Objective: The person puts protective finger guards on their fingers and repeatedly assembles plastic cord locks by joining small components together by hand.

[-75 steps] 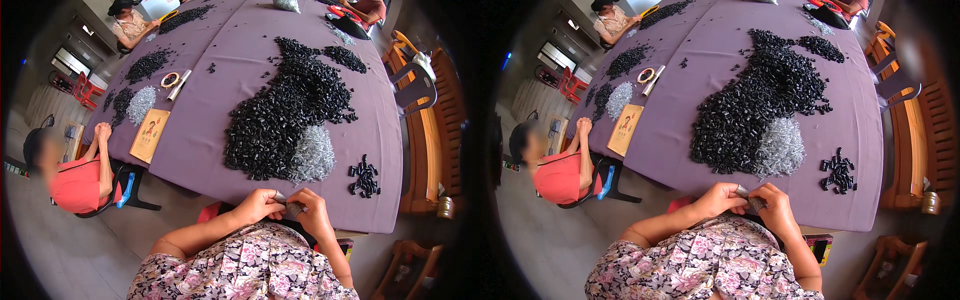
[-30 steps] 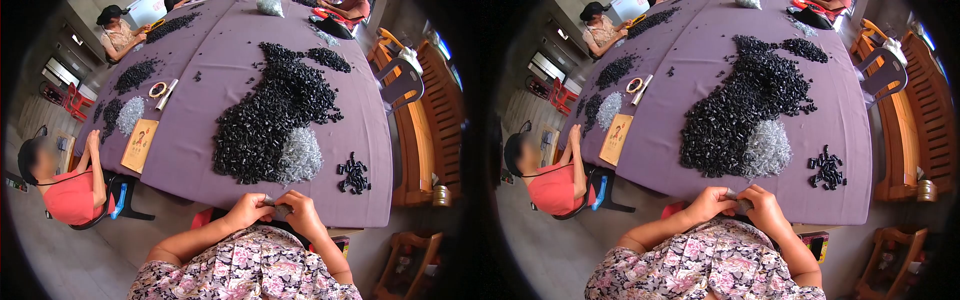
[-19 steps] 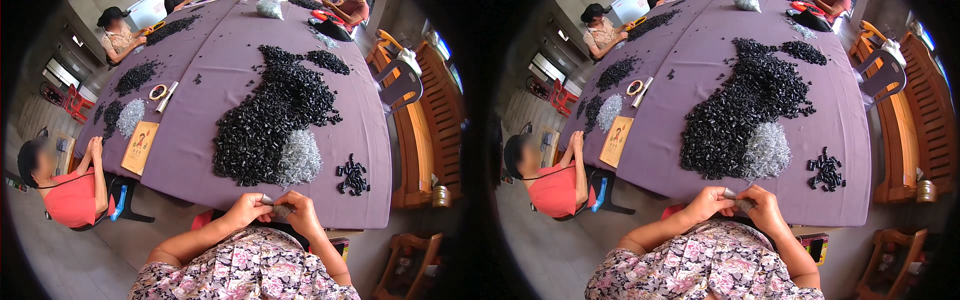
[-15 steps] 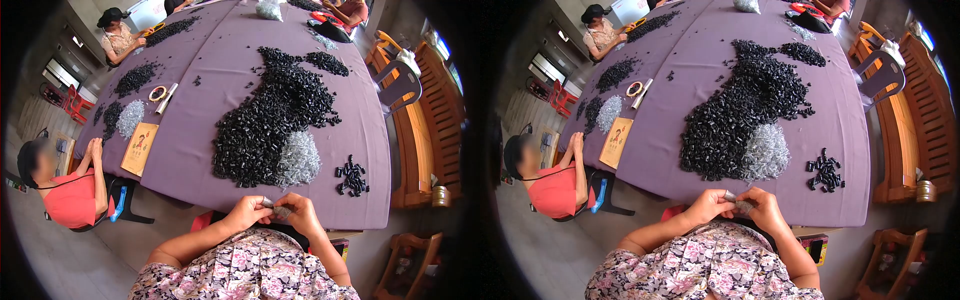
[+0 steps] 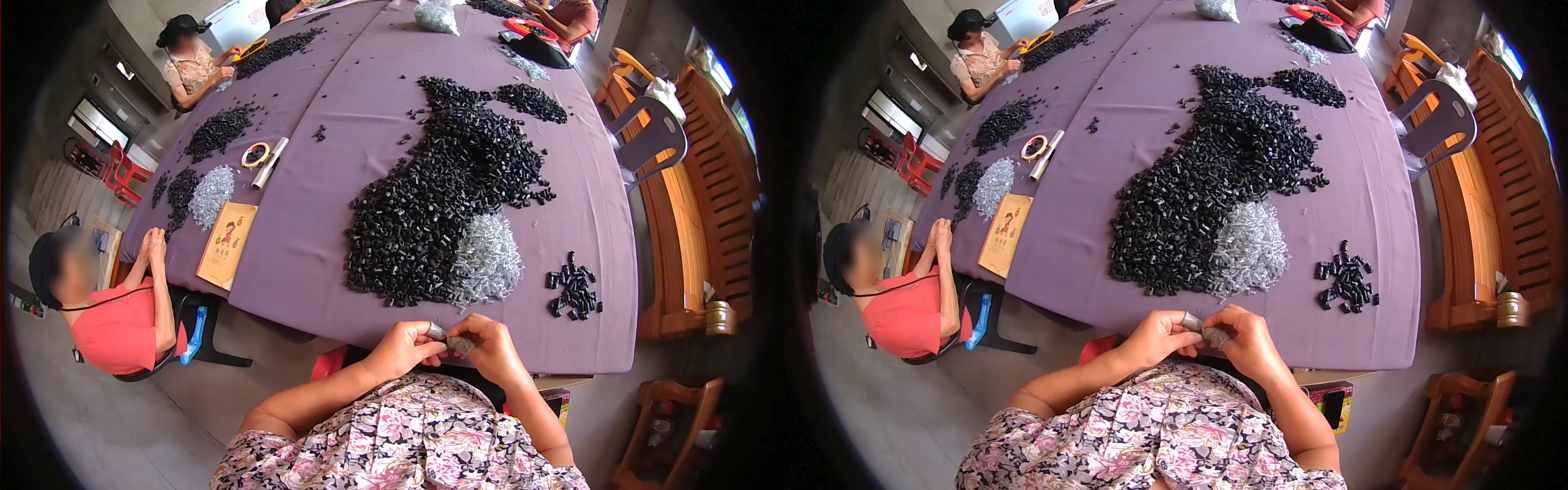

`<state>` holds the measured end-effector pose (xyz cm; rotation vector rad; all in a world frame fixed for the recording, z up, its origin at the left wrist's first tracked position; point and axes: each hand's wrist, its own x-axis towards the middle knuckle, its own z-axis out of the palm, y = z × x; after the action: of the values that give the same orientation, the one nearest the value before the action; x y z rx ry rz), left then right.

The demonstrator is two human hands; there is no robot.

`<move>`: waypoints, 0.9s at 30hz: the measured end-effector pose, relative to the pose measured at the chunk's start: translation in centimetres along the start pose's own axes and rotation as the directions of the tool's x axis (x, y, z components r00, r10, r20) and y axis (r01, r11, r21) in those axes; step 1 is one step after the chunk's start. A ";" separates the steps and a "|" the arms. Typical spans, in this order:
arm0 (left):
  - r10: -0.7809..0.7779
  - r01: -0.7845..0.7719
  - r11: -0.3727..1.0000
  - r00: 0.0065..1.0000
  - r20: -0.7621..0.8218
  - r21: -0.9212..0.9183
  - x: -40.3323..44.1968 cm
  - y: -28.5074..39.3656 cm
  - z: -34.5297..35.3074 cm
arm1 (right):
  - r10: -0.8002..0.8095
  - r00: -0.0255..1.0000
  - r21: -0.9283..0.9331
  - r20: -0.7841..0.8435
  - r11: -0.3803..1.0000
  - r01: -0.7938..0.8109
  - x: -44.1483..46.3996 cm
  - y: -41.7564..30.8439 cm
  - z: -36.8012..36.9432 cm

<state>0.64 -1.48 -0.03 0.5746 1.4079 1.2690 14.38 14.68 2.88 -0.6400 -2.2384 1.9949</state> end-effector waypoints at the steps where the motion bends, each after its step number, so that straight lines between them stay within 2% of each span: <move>1: 0.000 0.000 1.000 1.000 0.002 -0.009 0.0 0.0 -0.1 | -0.004 1.000 -0.011 -0.005 1.000 0.004 0.0 0.1 0.0; 7: 0.002 -0.001 1.000 1.000 0.009 -0.013 0.2 -0.1 -0.3 | -0.036 0.999 0.017 0.003 0.999 0.036 0.6 0.5 0.2; 10: -0.009 0.010 1.000 1.000 0.004 -0.024 0.2 -0.1 -0.4 | -0.087 0.996 -0.048 -0.006 0.995 0.087 0.5 0.0 0.2; 16: 0.028 -0.031 0.997 0.998 -0.048 -0.076 0.2 0.3 -0.1 | 0.054 0.998 0.120 0.040 0.991 -0.058 0.2 -0.3 -0.2; 17: 0.034 -0.039 0.994 0.998 -0.049 -0.106 0.2 0.1 -0.1 | 0.029 0.999 0.103 0.038 0.994 -0.033 0.2 0.0 -0.2; 20: 0.043 -0.046 0.997 0.998 -0.046 -0.055 -0.1 1.0 0.1 | 0.036 0.999 0.213 -0.031 0.977 -0.029 0.4 1.5 0.0; 24: 0.067 -0.080 0.984 0.994 -0.088 -0.156 -0.3 2.1 0.0 | 0.069 0.993 0.377 -0.098 0.926 -0.028 0.2 1.9 -0.1; 27: 0.030 -0.046 0.983 0.995 -0.092 -0.179 -0.9 3.1 0.3 | 0.043 0.995 0.458 -0.094 0.889 0.005 -0.4 1.8 -0.6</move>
<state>0.21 -1.18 3.18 0.4272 1.3424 1.4510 15.40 15.23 1.27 -0.6845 -1.6132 2.3207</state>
